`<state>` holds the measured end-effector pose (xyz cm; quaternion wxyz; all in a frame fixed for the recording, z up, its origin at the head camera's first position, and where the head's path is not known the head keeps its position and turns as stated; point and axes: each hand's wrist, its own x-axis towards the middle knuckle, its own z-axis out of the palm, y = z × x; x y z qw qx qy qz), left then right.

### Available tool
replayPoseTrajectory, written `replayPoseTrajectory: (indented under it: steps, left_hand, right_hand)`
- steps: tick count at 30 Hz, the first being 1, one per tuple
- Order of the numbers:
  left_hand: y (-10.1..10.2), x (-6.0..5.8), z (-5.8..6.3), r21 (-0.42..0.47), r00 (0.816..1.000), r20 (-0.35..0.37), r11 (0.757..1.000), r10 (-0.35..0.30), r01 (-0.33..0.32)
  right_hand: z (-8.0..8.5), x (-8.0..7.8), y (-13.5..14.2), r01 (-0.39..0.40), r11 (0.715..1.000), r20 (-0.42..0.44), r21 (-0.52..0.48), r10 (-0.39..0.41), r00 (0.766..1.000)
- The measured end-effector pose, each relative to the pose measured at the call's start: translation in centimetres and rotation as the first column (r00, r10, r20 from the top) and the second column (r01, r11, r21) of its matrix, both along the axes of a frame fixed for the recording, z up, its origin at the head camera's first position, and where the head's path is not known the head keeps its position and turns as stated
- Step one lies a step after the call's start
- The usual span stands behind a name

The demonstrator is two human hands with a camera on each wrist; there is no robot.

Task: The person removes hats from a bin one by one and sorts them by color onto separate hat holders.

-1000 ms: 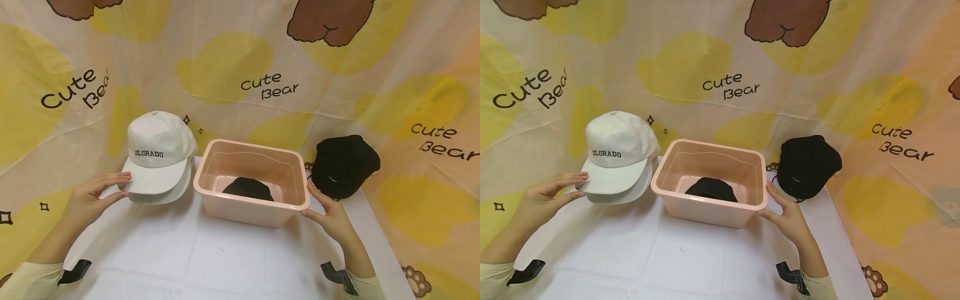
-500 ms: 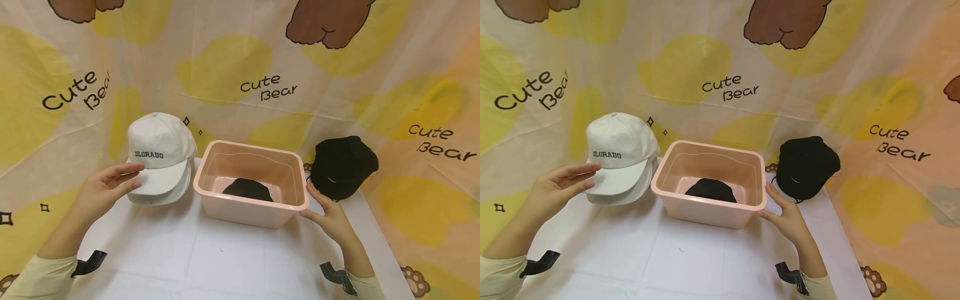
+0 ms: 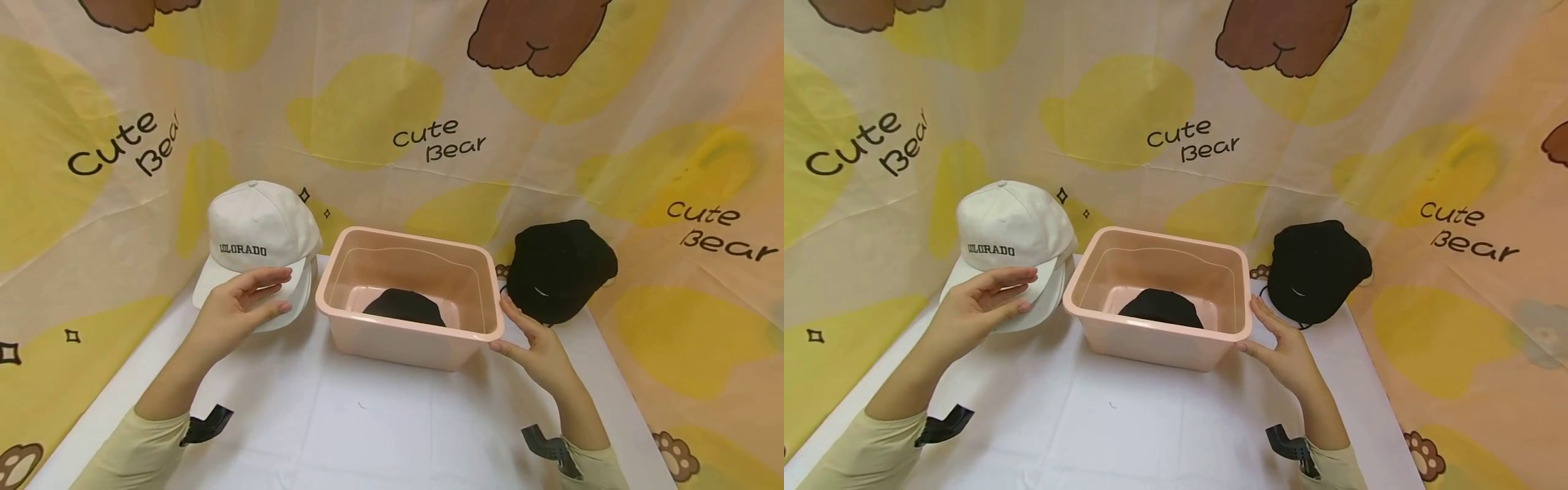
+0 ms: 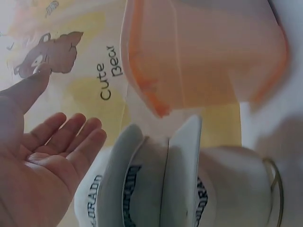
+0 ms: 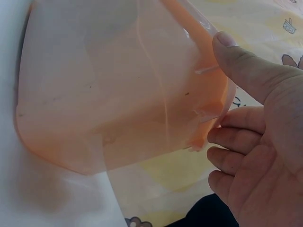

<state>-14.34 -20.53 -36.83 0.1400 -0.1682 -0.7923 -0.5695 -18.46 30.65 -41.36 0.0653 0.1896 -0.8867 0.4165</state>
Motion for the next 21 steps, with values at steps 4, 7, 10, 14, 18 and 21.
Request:
replayPoseTrajectory:
  steps: [4,7,10,14,18,21]
  left_hand:
    - [1.4,-0.3,-0.3,-0.044,1.000,0.000,0.999,0.024,-0.024]
    - [2.4,-0.4,-0.7,-0.093,0.999,0.011,0.994,0.051,-0.050]
    - [3.2,-0.6,-1.1,-0.126,0.996,0.051,0.990,0.070,-0.063]
    - [4.0,-0.8,-1.9,-0.103,0.991,0.123,0.994,0.060,-0.047]
    - [4.4,-1.0,-2.8,-0.072,0.987,0.152,0.996,0.058,-0.048]
    - [4.8,-0.9,-3.2,-0.068,0.985,0.154,0.996,0.074,-0.064]
  right_hand:
    - [0.0,0.0,0.0,0.000,1.000,-0.005,-0.003,0.000,1.000]
    - [0.0,0.0,0.0,0.000,1.000,0.001,-0.004,0.000,1.000]
    - [0.0,0.0,-0.1,0.003,1.000,0.004,-0.001,-0.003,1.000]
    - [-0.1,0.0,-0.1,0.006,1.000,0.000,0.001,-0.006,1.000]
    - [-0.1,0.0,-0.1,0.004,1.000,-0.003,-0.002,-0.004,1.000]
    - [-0.1,0.0,-0.1,0.003,1.000,-0.004,-0.001,-0.003,1.000]
